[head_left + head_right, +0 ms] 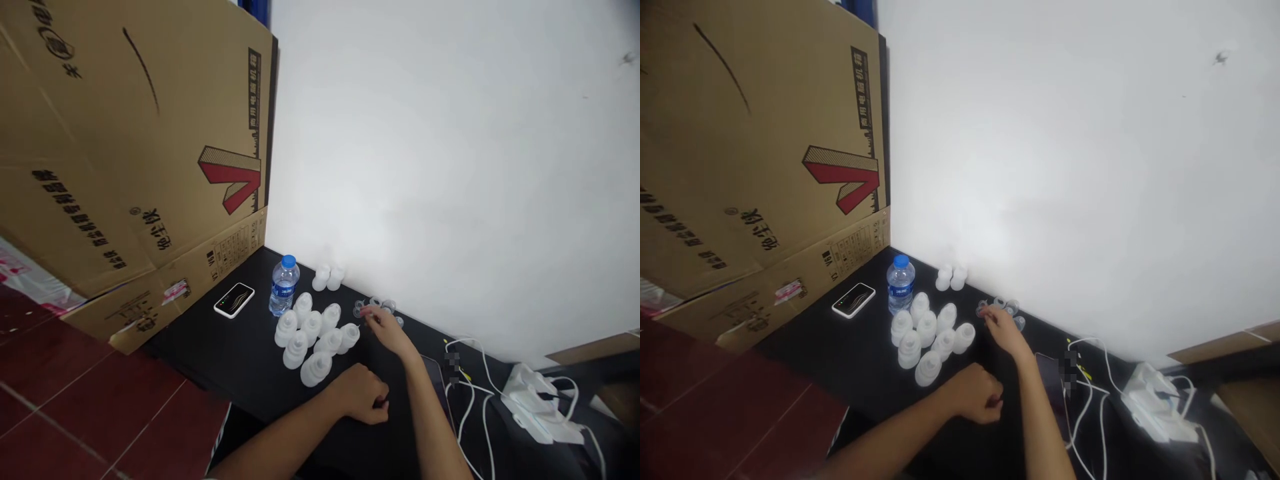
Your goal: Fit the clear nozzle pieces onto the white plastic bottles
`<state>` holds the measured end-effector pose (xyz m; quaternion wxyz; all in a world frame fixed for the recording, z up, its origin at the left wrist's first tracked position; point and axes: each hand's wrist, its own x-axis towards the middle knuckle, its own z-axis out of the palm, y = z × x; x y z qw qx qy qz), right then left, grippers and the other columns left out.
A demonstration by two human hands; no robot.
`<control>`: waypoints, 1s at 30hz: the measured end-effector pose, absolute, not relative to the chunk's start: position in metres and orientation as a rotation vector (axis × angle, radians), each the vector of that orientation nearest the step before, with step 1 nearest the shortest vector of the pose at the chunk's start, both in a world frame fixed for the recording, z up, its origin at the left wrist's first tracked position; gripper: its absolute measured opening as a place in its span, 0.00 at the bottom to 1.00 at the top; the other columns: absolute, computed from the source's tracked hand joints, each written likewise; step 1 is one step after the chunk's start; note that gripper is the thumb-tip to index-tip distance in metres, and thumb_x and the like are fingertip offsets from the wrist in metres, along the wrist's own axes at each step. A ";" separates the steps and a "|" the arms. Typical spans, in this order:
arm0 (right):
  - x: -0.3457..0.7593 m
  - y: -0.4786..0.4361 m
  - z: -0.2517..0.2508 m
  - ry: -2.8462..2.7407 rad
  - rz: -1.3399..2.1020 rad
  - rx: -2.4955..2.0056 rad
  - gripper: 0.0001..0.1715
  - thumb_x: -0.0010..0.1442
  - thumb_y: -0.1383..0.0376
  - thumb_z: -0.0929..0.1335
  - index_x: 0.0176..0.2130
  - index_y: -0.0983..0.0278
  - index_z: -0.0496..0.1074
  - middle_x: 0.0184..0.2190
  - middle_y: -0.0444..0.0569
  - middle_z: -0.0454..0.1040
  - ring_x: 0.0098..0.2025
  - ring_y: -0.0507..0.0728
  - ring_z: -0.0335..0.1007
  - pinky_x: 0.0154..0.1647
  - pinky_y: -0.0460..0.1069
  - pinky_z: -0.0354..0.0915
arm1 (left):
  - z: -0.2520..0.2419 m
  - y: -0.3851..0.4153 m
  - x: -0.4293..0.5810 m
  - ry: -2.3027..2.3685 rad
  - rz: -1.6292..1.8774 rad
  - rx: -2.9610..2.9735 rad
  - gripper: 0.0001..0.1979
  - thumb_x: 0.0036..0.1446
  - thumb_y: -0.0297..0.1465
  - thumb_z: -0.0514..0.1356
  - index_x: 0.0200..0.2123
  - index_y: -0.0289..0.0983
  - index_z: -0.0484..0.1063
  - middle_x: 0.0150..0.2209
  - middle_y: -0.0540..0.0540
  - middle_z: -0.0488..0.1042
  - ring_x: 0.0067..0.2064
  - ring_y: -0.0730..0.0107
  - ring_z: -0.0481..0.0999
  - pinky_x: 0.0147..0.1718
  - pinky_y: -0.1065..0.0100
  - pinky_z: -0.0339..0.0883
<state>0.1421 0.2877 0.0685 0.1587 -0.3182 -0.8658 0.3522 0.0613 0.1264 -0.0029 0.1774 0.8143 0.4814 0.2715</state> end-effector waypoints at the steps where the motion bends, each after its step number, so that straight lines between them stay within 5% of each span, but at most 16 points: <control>1: 0.130 0.293 0.071 -2.498 0.904 -0.856 0.17 0.69 0.65 0.63 0.46 0.60 0.82 0.58 0.56 0.80 0.53 0.63 0.80 0.53 0.58 0.74 | -0.002 0.126 0.061 1.365 0.762 2.304 0.10 0.57 0.37 0.67 0.27 0.39 0.75 0.28 0.50 0.82 0.29 0.65 0.80 0.30 0.67 0.63; 4: 0.096 0.304 0.076 -2.556 0.706 -0.821 0.22 0.66 0.73 0.62 0.49 0.60 0.81 0.65 0.57 0.75 0.60 0.62 0.76 0.61 0.59 0.71 | 0.001 0.125 0.059 1.374 0.741 2.314 0.09 0.58 0.37 0.67 0.28 0.40 0.76 0.29 0.49 0.83 0.30 0.65 0.80 0.29 0.67 0.62; 12: 0.081 0.316 0.071 -2.607 0.413 -1.008 0.31 0.68 0.75 0.63 0.67 0.62 0.71 0.60 0.59 0.76 0.59 0.64 0.75 0.61 0.55 0.68 | 0.000 0.125 0.059 1.401 0.714 2.322 0.10 0.58 0.36 0.66 0.26 0.39 0.74 0.28 0.50 0.82 0.28 0.65 0.79 0.27 0.67 0.59; 22: 0.107 0.299 0.040 -2.475 0.465 -1.236 0.05 0.64 0.70 0.73 0.36 0.60 0.80 0.37 0.51 0.83 0.41 0.61 0.79 0.43 0.50 0.66 | 0.008 0.122 0.055 1.371 0.692 2.286 0.09 0.60 0.34 0.65 0.27 0.39 0.75 0.27 0.49 0.81 0.26 0.67 0.77 0.26 0.66 0.56; 30: 0.156 0.270 0.021 -2.050 0.586 -1.142 0.14 0.73 0.62 0.65 0.45 0.60 0.81 0.42 0.53 0.86 0.42 0.62 0.82 0.46 0.52 0.71 | 0.002 0.123 0.058 1.410 0.693 2.299 0.09 0.62 0.33 0.65 0.28 0.39 0.74 0.30 0.48 0.82 0.31 0.66 0.79 0.31 0.66 0.61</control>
